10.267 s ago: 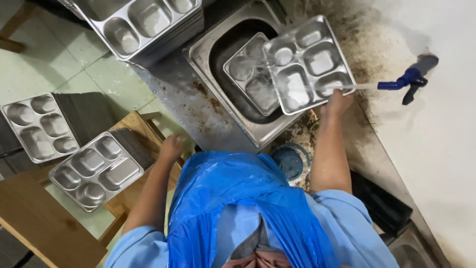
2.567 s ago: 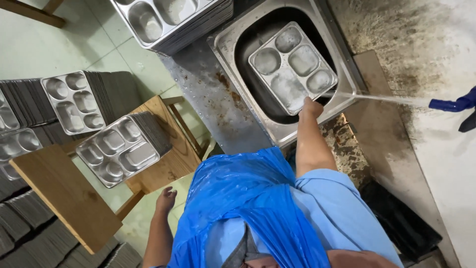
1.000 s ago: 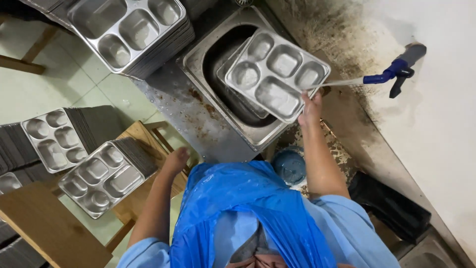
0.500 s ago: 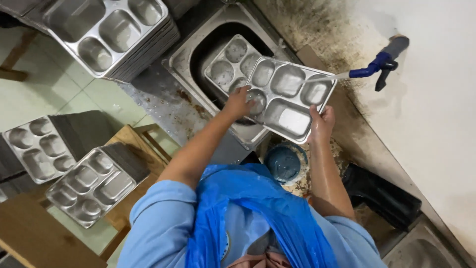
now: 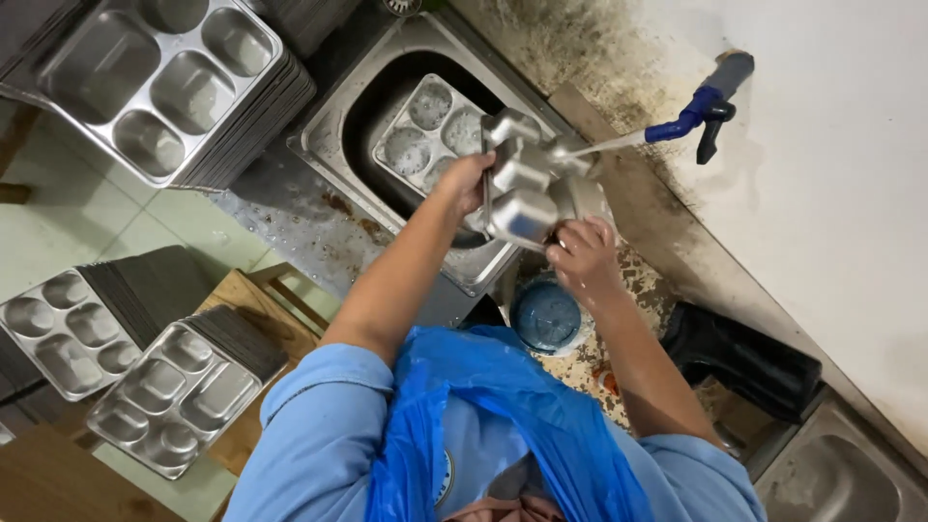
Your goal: Rinsing metal food trays with a water hose and stacking them in a production facility.
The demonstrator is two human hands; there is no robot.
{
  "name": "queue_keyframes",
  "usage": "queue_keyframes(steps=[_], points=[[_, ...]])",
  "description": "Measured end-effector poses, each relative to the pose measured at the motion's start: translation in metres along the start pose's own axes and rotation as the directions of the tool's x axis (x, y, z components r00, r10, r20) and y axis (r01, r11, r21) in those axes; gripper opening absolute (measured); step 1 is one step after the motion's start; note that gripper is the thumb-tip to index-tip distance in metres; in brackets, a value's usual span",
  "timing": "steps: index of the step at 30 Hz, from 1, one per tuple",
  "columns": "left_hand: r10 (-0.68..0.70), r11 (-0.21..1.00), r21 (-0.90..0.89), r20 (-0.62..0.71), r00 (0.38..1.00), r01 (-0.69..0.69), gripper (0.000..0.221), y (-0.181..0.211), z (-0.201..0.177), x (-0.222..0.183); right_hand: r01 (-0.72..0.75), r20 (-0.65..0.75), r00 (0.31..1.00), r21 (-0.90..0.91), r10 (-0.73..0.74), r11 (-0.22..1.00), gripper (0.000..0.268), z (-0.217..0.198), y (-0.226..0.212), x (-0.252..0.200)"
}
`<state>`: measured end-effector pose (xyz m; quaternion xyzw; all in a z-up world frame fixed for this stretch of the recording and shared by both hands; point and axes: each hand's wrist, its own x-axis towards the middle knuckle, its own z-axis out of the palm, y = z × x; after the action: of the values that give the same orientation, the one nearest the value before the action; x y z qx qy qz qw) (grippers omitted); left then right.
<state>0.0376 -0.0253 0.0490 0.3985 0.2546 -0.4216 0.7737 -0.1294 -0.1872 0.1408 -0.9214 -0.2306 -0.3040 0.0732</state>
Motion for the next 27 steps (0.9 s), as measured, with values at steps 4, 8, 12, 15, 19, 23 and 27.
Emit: queue_keyframes(steps=[4,8,12,15,19,23,27], points=[[-0.116,0.988,0.094,-0.034,0.993,0.119,0.059,-0.016,-0.004,-0.01,-0.018,0.258,0.966,0.028,0.01,0.999,0.013,-0.019,-0.013,-0.006],[0.026,0.971,0.237,0.013,1.0,-0.028,0.065,-0.022,0.003,-0.036,-0.303,0.399,0.892,0.176,0.214,0.936,0.021,-0.038,-0.026,0.008],[0.046,0.962,0.269,-0.019,0.999,-0.039,0.066,-0.051,-0.023,0.004,-0.445,0.25,0.887,0.248,0.387,0.86,0.012,-0.029,0.01,0.003],[0.14,0.96,0.241,0.013,0.99,-0.139,0.043,-0.067,-0.042,0.024,-0.546,0.077,0.82,0.398,0.566,0.737,0.009,-0.011,0.035,-0.002],[0.223,0.953,0.215,-0.01,0.975,-0.216,0.048,-0.058,-0.052,0.022,-0.856,0.303,0.508,0.284,0.806,0.433,0.029,-0.009,0.044,0.002],[0.337,0.935,0.157,-0.105,0.936,-0.319,0.028,-0.046,-0.068,0.041,-0.994,0.564,0.088,0.107,0.821,0.033,0.055,-0.009,0.024,0.022],[0.398,0.914,-0.016,-0.149,0.905,-0.404,0.043,-0.006,-0.02,-0.036,-0.973,0.61,-0.057,0.143,0.791,-0.18,0.058,0.044,0.032,-0.008]])
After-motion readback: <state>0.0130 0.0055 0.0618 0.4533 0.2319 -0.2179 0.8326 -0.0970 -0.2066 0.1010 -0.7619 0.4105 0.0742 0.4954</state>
